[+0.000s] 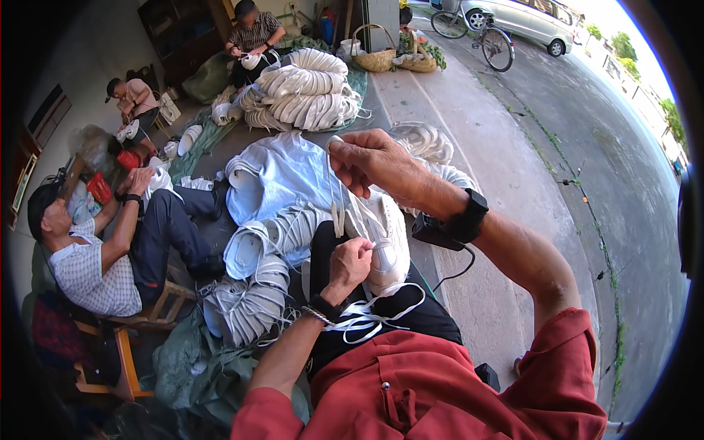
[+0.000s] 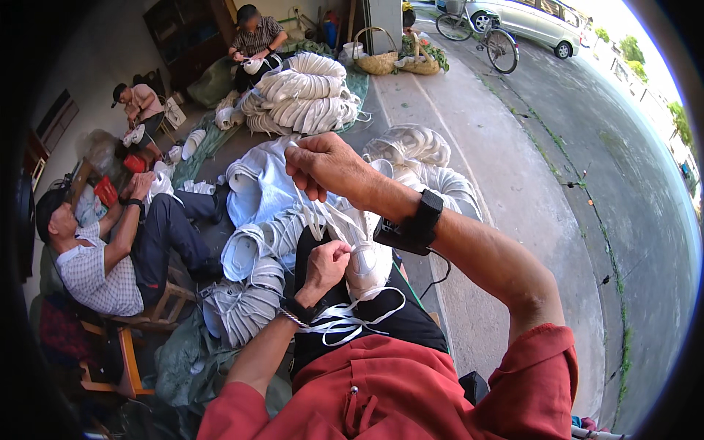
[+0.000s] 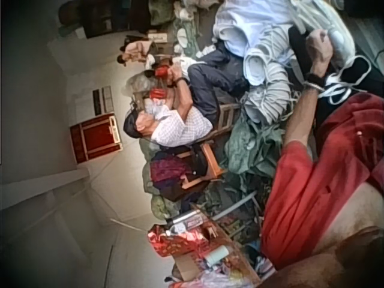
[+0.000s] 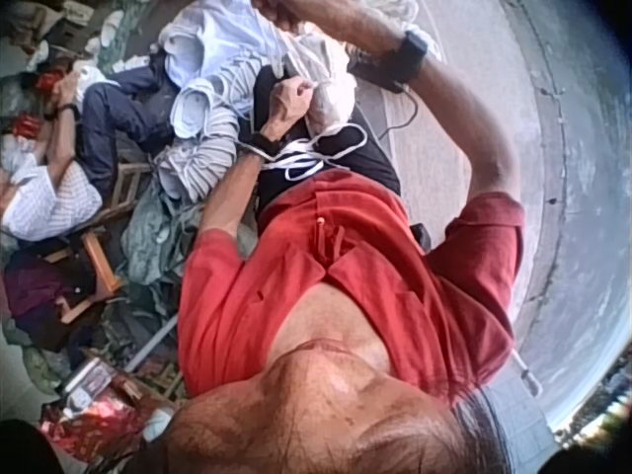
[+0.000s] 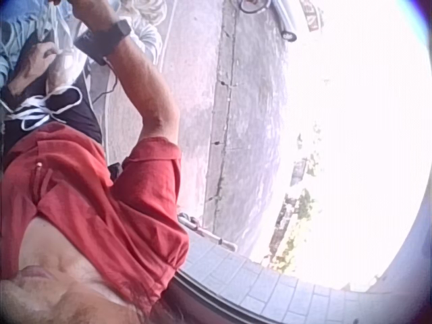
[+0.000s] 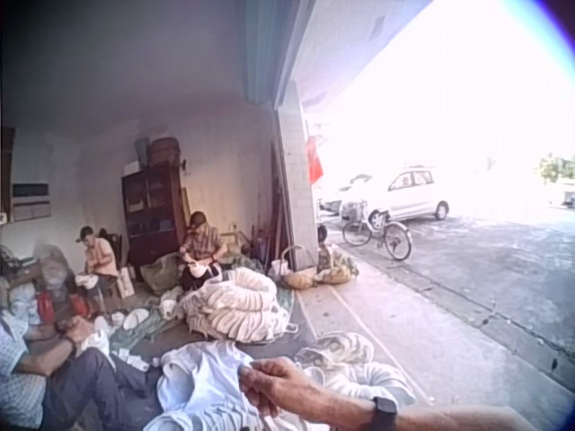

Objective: The person is threading laces through the eyelets of a white shoe in a workshop setting.

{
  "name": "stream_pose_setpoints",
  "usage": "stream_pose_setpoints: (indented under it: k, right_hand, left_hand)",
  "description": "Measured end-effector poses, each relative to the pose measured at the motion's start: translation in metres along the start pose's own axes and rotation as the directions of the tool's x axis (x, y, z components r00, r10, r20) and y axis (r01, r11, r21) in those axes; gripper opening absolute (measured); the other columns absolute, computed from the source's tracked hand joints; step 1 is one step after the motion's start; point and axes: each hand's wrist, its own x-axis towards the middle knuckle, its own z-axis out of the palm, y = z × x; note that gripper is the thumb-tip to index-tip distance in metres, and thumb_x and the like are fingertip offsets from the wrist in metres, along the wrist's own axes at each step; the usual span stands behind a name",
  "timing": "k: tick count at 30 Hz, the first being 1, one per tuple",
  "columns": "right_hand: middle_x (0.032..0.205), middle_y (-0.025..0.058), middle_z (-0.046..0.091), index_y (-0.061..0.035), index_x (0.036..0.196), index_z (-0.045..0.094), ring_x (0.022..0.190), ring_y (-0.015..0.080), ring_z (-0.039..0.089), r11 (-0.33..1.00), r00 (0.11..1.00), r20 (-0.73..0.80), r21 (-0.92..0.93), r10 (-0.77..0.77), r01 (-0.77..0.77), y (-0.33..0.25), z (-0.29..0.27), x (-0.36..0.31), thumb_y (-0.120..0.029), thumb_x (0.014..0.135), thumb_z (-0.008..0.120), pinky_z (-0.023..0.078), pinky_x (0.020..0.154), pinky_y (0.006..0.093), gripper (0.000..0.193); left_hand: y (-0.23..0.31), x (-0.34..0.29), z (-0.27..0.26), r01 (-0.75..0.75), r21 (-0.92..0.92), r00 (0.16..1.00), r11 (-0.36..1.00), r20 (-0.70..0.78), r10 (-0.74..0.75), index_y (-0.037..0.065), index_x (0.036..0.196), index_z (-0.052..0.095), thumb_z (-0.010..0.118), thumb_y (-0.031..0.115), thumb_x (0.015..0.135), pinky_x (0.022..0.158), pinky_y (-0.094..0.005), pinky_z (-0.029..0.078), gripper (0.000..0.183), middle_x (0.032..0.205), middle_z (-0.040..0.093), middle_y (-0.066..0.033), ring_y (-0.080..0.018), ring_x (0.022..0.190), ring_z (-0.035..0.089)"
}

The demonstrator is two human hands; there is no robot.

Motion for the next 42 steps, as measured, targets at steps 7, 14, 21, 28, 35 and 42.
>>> stream_pose_setpoints:
  k: [7, 14, 21, 28, 35, 42]
  right_hand:
    - [0.058, -0.0004, 0.054, -0.0036, 0.073, 0.055, 0.045, 0.0066, 0.051, 1.0, 1.0, -0.025, 0.013, 0.006, -0.006, 0.009, -0.005, 0.002, -0.026, 0.091, 0.046, 0.04, 0.04, 0.0206, 0.03]
    - [0.059, -0.0014, 0.051, -0.0045, 0.076, 0.055, 0.047, 0.0045, 0.049, 1.0, 0.999, -0.016, 0.006, 0.028, -0.028, 0.013, -0.011, 0.001, -0.031, 0.094, 0.045, 0.038, 0.043, 0.0183, 0.033]
    - [0.057, -0.0006, 0.054, -0.0039, 0.072, 0.056, 0.046, 0.0061, 0.05, 0.999, 0.999, -0.045, 0.028, 0.024, -0.023, 0.02, -0.015, 0.003, -0.027, 0.092, 0.046, 0.039, 0.04, 0.0201, 0.032]
    - [0.059, -0.0015, 0.051, -0.0047, 0.075, 0.055, 0.047, 0.0047, 0.048, 0.999, 0.998, -0.055, 0.009, 0.034, -0.033, 0.015, -0.019, -0.003, -0.032, 0.093, 0.046, 0.038, 0.042, 0.0186, 0.034]
    - [0.059, -0.0016, 0.05, -0.0054, 0.075, 0.055, 0.047, 0.0046, 0.048, 1.0, 0.999, -0.031, 0.027, 0.008, -0.007, 0.007, -0.015, -0.002, -0.032, 0.093, 0.046, 0.038, 0.042, 0.0185, 0.033]
    - [0.057, 0.0, 0.05, -0.0033, 0.073, 0.054, 0.045, 0.0067, 0.048, 0.998, 0.995, -0.086, 0.048, -0.044, 0.048, 0.0, -0.015, -0.001, -0.027, 0.093, 0.045, 0.037, 0.04, 0.0203, 0.033]
  left_hand:
    - [-0.002, 0.007, 0.024, 0.039, 0.163, 0.997, 0.986, -0.077, -0.027, 0.005, 0.076, 0.057, 0.057, 0.011, 0.075, 0.062, -0.0428, 0.048, 0.006, 0.073, 0.062, -0.0161, -0.0353, 0.069, 0.06]
    - [-0.012, 0.019, 0.028, 0.07, 0.168, 0.995, 0.983, -0.087, -0.056, 0.005, 0.073, 0.054, 0.057, 0.012, 0.073, 0.058, -0.0453, 0.047, 0.008, 0.067, 0.059, -0.0183, -0.0377, 0.066, 0.059]
    - [-0.021, 0.018, 0.029, 0.01, 0.08, 0.996, 0.997, -0.091, -0.003, 0.003, 0.07, 0.051, 0.056, 0.009, 0.071, 0.056, -0.0439, 0.046, 0.008, 0.064, 0.057, -0.018, -0.0379, 0.063, 0.058]
    - [-0.028, 0.014, 0.023, 0.045, -0.068, 0.998, 0.997, -0.038, -0.048, 0.001, 0.071, 0.052, 0.059, 0.007, 0.07, 0.053, -0.0381, 0.046, 0.009, 0.061, 0.056, -0.0152, -0.0308, 0.056, 0.058]
    - [-0.02, 0.001, 0.022, 0.073, -0.103, 0.994, 0.992, -0.075, -0.081, 0.002, 0.076, 0.049, 0.068, 0.02, 0.072, 0.055, -0.0355, 0.046, 0.026, 0.063, 0.056, -0.0118, -0.0266, 0.058, 0.058]
    - [-0.023, -0.001, 0.024, 0.246, 0.037, 0.96, 0.969, 0.131, -0.248, 0.0, 0.081, 0.047, 0.07, 0.049, 0.067, 0.064, -0.0377, 0.047, 0.056, 0.075, 0.058, -0.0168, -0.0303, 0.071, 0.059]
